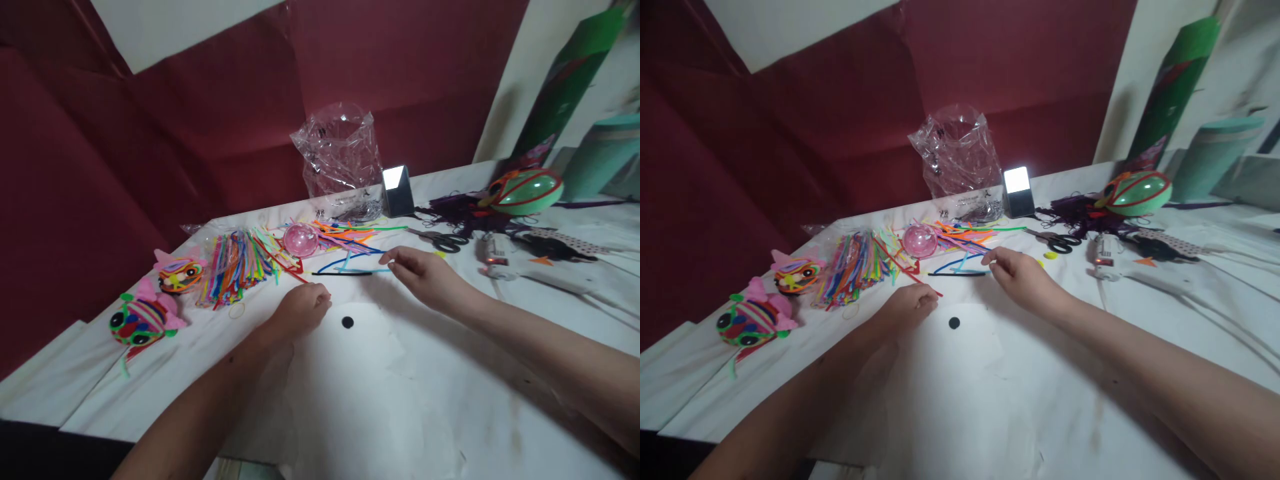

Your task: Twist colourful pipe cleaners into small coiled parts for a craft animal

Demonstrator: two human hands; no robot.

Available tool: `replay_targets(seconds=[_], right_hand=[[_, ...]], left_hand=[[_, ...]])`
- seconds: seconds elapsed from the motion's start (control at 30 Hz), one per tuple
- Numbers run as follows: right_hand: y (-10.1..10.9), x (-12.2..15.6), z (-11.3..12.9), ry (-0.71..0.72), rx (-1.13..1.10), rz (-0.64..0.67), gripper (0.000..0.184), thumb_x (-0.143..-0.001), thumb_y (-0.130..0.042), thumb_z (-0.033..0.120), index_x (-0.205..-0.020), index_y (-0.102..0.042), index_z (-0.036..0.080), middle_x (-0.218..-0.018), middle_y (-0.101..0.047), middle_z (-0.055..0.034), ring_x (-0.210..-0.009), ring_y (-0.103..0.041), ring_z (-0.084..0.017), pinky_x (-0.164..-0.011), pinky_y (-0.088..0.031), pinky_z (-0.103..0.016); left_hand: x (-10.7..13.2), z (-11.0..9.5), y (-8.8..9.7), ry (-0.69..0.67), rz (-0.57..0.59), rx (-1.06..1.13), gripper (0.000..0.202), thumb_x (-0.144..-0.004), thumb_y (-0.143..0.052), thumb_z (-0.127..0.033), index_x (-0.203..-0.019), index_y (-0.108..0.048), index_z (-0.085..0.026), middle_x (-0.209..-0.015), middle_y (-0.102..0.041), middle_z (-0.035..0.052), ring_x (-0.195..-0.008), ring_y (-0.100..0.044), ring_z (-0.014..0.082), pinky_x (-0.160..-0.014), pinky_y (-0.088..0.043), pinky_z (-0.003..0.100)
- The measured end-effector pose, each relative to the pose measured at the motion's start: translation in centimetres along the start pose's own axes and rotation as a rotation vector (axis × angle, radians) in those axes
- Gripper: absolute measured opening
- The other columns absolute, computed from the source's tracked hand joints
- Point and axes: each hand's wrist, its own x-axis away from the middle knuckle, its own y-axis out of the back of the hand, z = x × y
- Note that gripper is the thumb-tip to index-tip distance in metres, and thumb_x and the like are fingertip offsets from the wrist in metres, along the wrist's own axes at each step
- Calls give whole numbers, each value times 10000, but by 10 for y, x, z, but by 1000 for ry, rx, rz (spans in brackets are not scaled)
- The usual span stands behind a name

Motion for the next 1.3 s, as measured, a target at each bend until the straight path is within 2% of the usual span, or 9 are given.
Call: replay_targets(seconds=[0.2,0.3,0.37,0.5,0.6,0.77,0.97,1.13,1.3], right_hand=[[10,-6,-2,-66,-149,-103,173,-754,-447,292,-834,-553,181,-542,-429,37,-459,-374,-90,-441,-308,-207],[11,-12,-8,-46,-186,-149,226,-691,-531,299,-876,-556,171,-658,-521,3,-556,-462,-109,-514,-370,-221],[12,-14,-11,-75,-166,-162,197,-681,-543,321,-793,-563,161,-678,-545,-12,-576,-475,-114,-535,-376,-229],[15,-15,-11,-154,-76,-207,188,-717,-497,331,-704,-565,156,-620,-545,-11,-546,-464,-114,-521,-361,-233],[18,-14,-8,-148,-56,-264,190,-738,-471,311,-746,-583,158,-626,-553,-16,-565,-485,-125,-519,-368,-231],[22,-14,-4,-200,14,-304,176,-754,-450,295,-756,-578,174,-525,-472,8,-460,-402,-108,-421,-302,-215],[20,-15,-12,-127,-26,-232,181,-741,-477,312,-752,-591,173,-628,-573,-31,-558,-498,-139,-498,-376,-236],[21,-22,-35,-200,-17,-213,229,-709,-532,376,-715,-613,162,-648,-618,-32,-565,-527,-137,-521,-394,-239],[22,-31,-47,-147,48,-29,261,-722,-511,386,-731,-620,149,-664,-638,-35,-583,-552,-141,-537,-405,-233]], left_hand=[[7,-1,-7,98,-256,158,152,-744,-467,-234,-736,-607,-176,-698,-620,-5,-638,-539,116,-607,-400,225],[8,4,-4,138,-303,229,146,-743,-474,-238,-743,-604,-170,-701,-618,-5,-639,-543,115,-606,-407,223],[9,7,-2,135,-320,257,140,-745,-475,-232,-738,-600,-169,-703,-613,-5,-651,-545,116,-612,-408,223],[11,8,-4,65,-289,266,132,-751,-473,-213,-711,-591,-169,-691,-605,-3,-652,-543,113,-609,-402,218],[14,6,-10,-73,-258,235,138,-764,-462,-193,-700,-581,-169,-702,-599,7,-673,-539,113,-624,-396,218],[20,0,-15,-290,-132,160,165,-795,-430,-175,-731,-581,-162,-680,-583,26,-675,-530,119,-640,-392,226],[21,2,-16,-421,-31,43,181,-804,-431,-201,-735,-595,-168,-701,-614,46,-708,-539,140,-658,-399,248],[19,7,-16,-412,-66,8,190,-814,-421,-202,-747,-595,-164,-704,-609,44,-703,-536,136,-647,-395,245],[19,8,-14,-438,-68,-12,196,-814,-418,-187,-734,-596,-170,-699,-608,40,-708,-534,138,-647,-393,244]])
